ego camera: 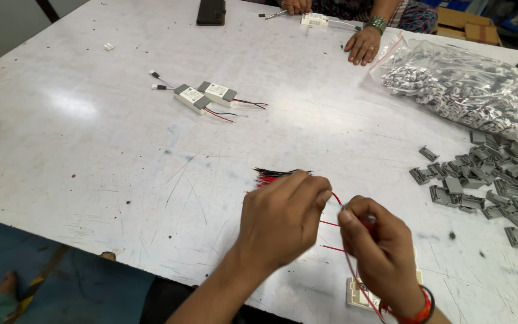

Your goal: The person assembles small white electrical components by inserting red and black wires into terminal blocks and securing them with a screwdriver. They then attach gray plastic clips to the components and place them on the table. The process is repeated for multiple units.

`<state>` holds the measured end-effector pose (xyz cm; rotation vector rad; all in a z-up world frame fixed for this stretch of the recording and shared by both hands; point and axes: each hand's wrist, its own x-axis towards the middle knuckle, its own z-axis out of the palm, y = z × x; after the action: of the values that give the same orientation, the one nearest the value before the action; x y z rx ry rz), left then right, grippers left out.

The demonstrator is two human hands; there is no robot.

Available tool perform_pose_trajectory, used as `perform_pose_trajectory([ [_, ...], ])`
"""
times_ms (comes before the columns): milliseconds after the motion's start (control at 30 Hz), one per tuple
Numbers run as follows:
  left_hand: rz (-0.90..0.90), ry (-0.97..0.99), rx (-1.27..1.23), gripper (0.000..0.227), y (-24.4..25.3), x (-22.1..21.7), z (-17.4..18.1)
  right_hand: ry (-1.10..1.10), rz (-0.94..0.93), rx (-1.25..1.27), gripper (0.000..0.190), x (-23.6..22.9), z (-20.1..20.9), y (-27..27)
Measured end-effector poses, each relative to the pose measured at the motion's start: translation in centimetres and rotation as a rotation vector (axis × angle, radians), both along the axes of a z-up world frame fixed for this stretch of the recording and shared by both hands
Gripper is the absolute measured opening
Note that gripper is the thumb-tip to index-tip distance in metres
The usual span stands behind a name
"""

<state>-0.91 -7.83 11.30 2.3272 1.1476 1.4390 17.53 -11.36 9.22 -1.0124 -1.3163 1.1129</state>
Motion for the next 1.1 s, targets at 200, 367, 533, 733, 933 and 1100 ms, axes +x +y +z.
perform_pose_trajectory([
  [200, -0.092, 0.133, 0.005, 0.017, 1.0, 0.2, -1.2, -0.452, -0.013, -0.012, 0.02, 1.6, -0.2, 2.0],
  [367, -0.159, -0.021, -0.14, 0.022, -0.5, 1.7, -3.5, -0.583, 0.006, -0.254, 0.023, 4.4, 0.1, 0.8],
  [533, -0.158, -0.172, -0.065, 0.045, -1.1, 3.5, -2.5, -0.518, -0.161, 0.082, 0.02, 4.5, -2.5, -3.1],
  [733, 0.091, -0.275, -0.008, 0.039, 3.4, -1.2, 2.5, -0.456, -0.246, 0.195, 0.015, 7.4, -3.6, -3.5],
  [933, 0.228, 0.239, -0.408, 0.045, 5.2, -0.2, -5.4, -0.54, -0.32, 0.109, 0.022, 7.3, -0.4, 2.5],
  [1100, 0.093, 0.429, -0.362, 0.039, 6.8, 0.2, -7.9, -0.602, -0.229, 0.16, 0.025, 6.1, -2.6, 9.7],
])
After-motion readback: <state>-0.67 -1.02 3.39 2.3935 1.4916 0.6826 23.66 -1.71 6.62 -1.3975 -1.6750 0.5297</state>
